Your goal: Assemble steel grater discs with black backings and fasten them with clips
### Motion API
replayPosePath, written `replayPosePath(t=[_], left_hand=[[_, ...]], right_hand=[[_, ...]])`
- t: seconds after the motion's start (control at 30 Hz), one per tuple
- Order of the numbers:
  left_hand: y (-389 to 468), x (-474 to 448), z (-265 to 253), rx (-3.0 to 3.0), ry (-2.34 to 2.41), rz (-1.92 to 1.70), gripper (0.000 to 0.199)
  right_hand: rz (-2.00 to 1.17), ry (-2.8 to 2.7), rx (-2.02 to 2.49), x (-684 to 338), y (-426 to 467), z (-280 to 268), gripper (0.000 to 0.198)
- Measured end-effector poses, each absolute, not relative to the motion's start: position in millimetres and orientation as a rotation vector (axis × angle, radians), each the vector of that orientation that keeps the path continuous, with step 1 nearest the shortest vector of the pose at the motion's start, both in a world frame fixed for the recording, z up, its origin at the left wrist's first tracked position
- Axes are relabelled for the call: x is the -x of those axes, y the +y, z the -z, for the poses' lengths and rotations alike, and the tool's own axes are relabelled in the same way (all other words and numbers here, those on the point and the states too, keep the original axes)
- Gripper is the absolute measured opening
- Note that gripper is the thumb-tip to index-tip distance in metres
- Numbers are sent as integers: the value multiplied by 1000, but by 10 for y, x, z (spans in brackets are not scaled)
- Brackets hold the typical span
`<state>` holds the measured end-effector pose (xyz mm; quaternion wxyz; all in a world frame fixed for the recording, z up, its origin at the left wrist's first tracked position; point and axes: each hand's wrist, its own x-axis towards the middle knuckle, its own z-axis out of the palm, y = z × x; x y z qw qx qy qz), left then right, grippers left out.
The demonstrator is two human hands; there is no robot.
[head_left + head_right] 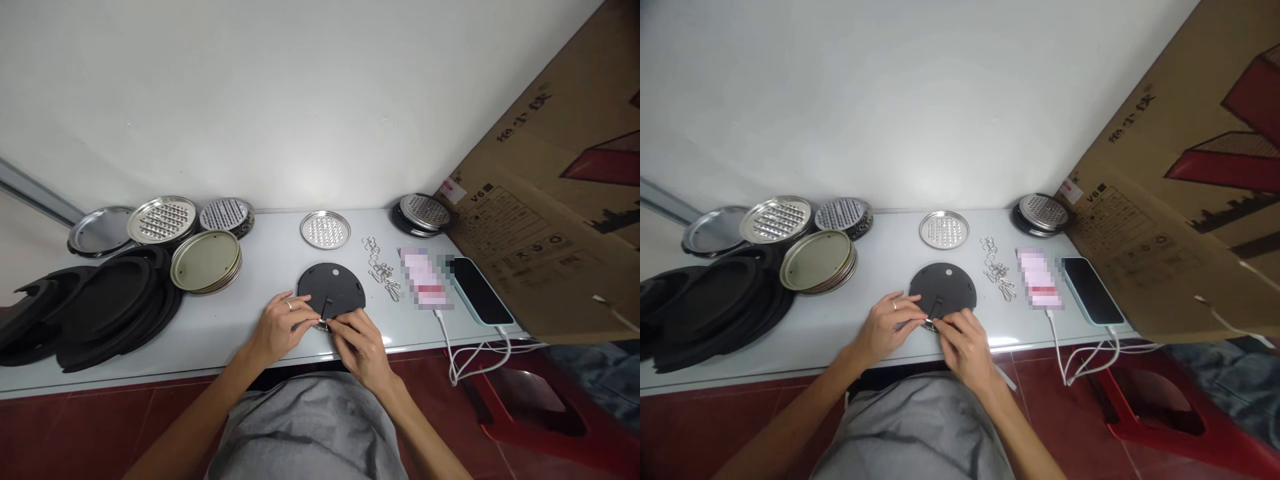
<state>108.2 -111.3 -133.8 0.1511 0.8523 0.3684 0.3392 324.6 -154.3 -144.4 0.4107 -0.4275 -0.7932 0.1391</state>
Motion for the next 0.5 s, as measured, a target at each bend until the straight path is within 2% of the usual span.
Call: replayPosePath(t=[0.5], left_hand=[[-1111, -1102, 1357, -2696, 1009, -928, 17]], right_hand=[[-355, -2096, 982, -3263, -1503, 1454, 40]])
